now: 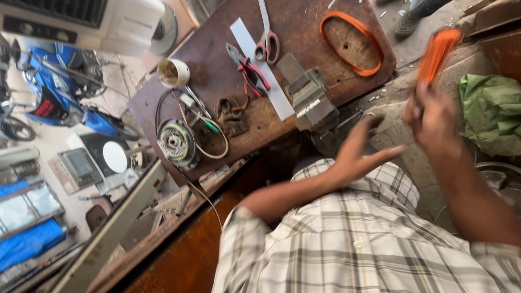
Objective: The person winds copper wire around a metal core held in a bench vise, cuts a strip of white paper with scissors, and inserts the paper between wire layers. The person repeats winding and inserting paper throughout the clip.
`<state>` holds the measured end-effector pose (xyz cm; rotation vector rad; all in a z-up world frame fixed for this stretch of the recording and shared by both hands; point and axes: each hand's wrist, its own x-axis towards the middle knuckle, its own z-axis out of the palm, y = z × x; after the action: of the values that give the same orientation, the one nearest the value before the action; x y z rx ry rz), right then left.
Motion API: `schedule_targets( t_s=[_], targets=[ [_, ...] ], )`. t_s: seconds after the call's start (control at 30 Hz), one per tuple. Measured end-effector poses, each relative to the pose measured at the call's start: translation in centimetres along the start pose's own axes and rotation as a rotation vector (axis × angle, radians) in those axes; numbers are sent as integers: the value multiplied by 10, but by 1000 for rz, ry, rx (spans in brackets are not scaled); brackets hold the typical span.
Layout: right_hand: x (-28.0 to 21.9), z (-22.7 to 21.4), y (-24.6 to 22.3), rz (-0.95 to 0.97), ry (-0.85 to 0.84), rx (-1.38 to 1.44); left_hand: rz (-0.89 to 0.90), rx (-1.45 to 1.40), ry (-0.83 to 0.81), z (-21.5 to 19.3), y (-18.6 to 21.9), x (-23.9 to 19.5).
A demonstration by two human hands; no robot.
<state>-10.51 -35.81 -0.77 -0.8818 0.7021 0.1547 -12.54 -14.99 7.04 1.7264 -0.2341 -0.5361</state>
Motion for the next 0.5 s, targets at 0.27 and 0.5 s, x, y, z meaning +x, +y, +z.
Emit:
schedule_targets(
  t_s=[0.27,0.5],
  targets=[
    [-110,-85,80,-282,-53,-890,-498,-804,-300,75,-55,62],
    [-100,-94,59,-792,-538,-1450,-609,-419,-338,9,-75,-3]
  ],
)
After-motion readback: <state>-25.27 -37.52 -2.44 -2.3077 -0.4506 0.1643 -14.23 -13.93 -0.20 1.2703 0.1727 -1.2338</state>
